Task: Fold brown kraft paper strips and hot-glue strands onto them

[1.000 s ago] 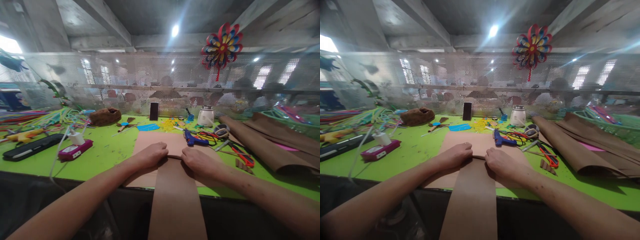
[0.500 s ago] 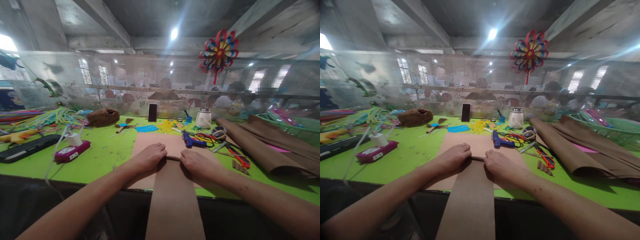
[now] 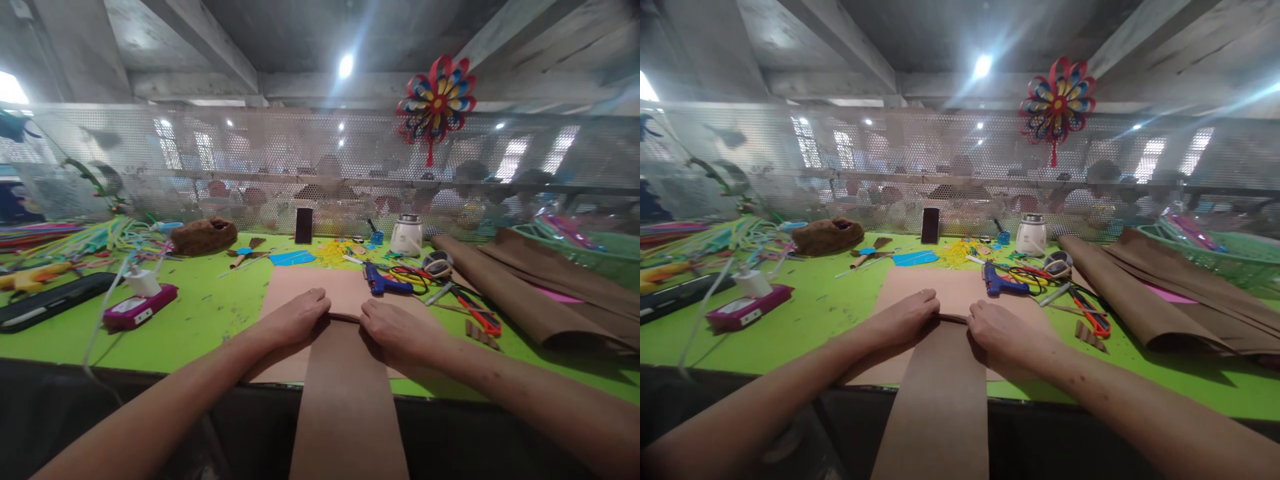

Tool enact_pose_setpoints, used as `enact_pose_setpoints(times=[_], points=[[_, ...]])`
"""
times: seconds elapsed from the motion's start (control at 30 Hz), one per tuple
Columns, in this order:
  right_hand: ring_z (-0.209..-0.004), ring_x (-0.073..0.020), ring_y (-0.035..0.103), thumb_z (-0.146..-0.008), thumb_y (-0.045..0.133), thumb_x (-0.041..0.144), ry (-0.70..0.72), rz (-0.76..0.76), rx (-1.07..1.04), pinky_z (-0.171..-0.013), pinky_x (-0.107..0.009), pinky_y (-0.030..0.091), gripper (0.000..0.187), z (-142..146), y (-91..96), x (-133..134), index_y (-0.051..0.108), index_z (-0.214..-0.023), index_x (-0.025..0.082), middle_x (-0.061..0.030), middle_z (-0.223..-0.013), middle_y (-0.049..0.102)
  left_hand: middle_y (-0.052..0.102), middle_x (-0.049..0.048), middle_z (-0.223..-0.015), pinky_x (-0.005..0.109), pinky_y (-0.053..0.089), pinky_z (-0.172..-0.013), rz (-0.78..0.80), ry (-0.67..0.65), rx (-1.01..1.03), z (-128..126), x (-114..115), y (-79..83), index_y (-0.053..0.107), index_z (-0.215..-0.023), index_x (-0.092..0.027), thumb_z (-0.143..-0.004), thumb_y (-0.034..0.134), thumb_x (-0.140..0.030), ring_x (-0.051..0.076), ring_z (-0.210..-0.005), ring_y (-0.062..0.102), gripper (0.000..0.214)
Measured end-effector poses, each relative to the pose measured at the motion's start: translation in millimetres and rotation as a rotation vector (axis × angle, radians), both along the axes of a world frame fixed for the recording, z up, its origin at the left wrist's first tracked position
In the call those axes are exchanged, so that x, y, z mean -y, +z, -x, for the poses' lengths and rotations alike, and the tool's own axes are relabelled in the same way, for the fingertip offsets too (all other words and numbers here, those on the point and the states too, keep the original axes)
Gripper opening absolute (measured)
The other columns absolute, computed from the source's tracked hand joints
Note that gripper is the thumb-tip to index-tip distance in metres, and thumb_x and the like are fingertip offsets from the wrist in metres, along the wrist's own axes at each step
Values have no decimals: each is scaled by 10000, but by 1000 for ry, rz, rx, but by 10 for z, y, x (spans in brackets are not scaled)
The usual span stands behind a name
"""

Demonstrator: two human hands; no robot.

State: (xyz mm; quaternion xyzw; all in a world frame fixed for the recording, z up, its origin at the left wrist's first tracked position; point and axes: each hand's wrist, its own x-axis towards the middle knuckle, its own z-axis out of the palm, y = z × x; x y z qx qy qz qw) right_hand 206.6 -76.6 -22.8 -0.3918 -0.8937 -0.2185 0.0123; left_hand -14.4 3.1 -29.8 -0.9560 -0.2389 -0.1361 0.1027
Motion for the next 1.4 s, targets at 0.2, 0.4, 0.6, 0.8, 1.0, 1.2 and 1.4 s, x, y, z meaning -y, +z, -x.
enact_pose_setpoints(times=[0.2,0.4,0.6,0.8,1.0,1.2,1.4], points=[[-711,-196,490,-802,469,137,-15,12,46,-622,-304,349,123,-15,-15,-19,582,-850,119,-93,-796,555,480,51,-802,270,352,-650,-5,-1,-29,-9,37,45,512,-780,-160,-857,428,-199,153,-710,433,121],[-703,-199,498,-803,459,91,-8,3,131,-588,-300,332,135,23,21,-30,579,-864,111,-99,-788,555,537,80,-841,276,383,-697,64,-24,-31,22,96,120,575,-780,-150,-816,432,-174,172,-774,483,150],[-707,-197,483,-819,463,144,-92,55,5,-607,-308,320,116,41,27,59,572,-847,114,-108,-801,543,647,62,-957,267,414,-804,515,88,207,-74,-120,299,652,-925,-141,-673,402,-104,166,-878,554,357],[-711,-172,441,-788,441,71,-106,41,-281,-606,-284,320,136,16,-109,112,527,-882,115,-98,-848,505,592,15,-681,208,367,-587,793,-19,196,-189,-213,485,622,-741,-121,-820,380,-330,106,-612,467,329],[-752,-194,433,-769,451,55,-62,-1,-398,-634,-305,338,146,50,-159,96,514,-886,116,-111,-873,495,335,-33,-511,236,221,-480,810,121,15,-197,-179,449,430,-535,-155,-795,382,-601,85,-501,277,519],[-766,-210,440,-808,411,49,-19,-56,-462,-658,-329,375,153,38,-193,92,520,-890,119,-108,-845,496,286,-42,-498,245,194,-492,933,132,-26,-148,-145,549,439,-515,-155,-759,452,-617,83,-501,235,522],[-845,-230,464,-898,362,101,45,-187,-486,-714,-356,410,205,15,-214,54,538,-1003,90,-142,-921,523,515,-23,-635,221,299,-578,1226,-22,124,-128,-104,435,657,-759,-149,-714,565,-566,102,-607,396,429]])
